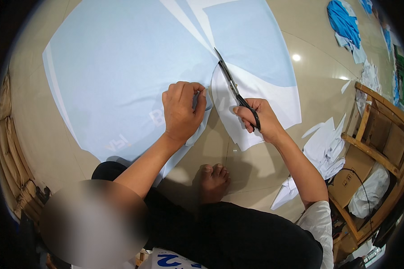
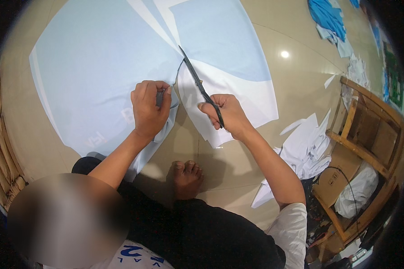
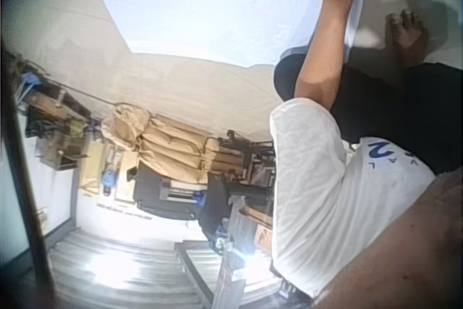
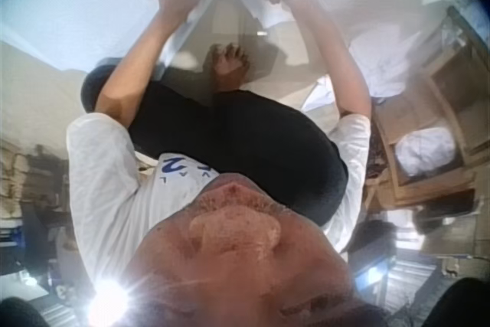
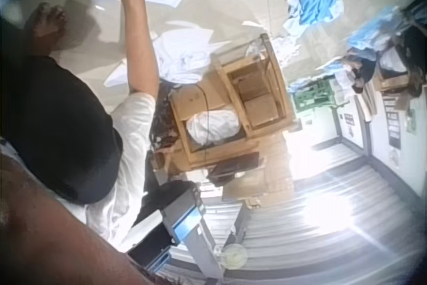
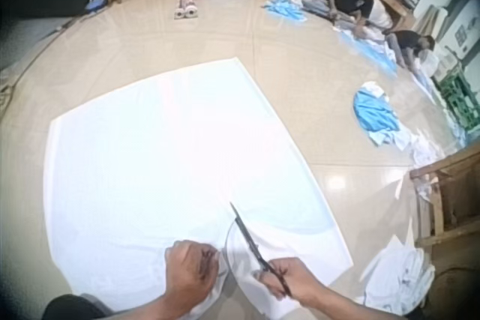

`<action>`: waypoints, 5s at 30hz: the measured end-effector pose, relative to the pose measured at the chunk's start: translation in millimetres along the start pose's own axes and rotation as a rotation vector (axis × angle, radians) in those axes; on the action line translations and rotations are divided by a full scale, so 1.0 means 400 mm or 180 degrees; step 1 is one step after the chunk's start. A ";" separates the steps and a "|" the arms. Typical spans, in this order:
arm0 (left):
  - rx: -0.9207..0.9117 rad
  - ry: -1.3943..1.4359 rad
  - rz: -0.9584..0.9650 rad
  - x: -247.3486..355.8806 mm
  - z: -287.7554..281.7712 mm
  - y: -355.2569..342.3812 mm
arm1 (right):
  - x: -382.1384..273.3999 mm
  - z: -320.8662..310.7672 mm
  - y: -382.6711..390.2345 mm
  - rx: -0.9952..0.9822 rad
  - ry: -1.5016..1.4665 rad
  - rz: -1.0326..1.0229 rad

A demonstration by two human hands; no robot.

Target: The person sits on the floor and uses scissors to cut a light blue fabric along a white paper template. They unfold the fabric, align it with the template, and carefully cut around the edges to create a specific shape.

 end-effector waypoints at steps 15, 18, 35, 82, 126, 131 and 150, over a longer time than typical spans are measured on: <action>0.0008 -0.0029 0.0018 0.005 -0.001 -0.004 | 0.000 0.008 -0.008 0.0045 0.0058 -0.0028; 0.0005 -0.0030 0.0020 0.007 -0.001 -0.004 | 0.003 0.004 -0.009 0.0082 0.0105 -0.0032; 0.0028 0.0039 0.0017 -0.001 0.001 0.002 | -0.047 0.008 -0.034 0.0073 0.0067 -0.0124; -0.0239 -0.0083 -0.0159 0.008 -0.001 0.003 | -0.115 0.028 -0.082 0.0147 0.0039 -0.0184; -0.0219 -0.0065 -0.0153 0.008 0.001 0.005 | -0.201 0.040 -0.139 0.0109 -0.0082 -0.0197; -0.0155 -0.0070 -0.0168 0.010 0.004 0.005 | -0.232 0.039 -0.151 0.0086 -0.0144 -0.0207; -0.0455 -0.0102 -0.0450 0.010 -0.004 0.007 | -0.230 0.043 -0.186 0.0074 -0.0029 -0.0316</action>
Point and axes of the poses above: each hand's wrist, its own y-axis away from the middle knuckle, its own z-axis out of the palm, x = y × z, the point moved 2 cm from there along -y, towards the middle knuckle, and after that the axes turned 7 degrees about -x, right-handed, at the moved point
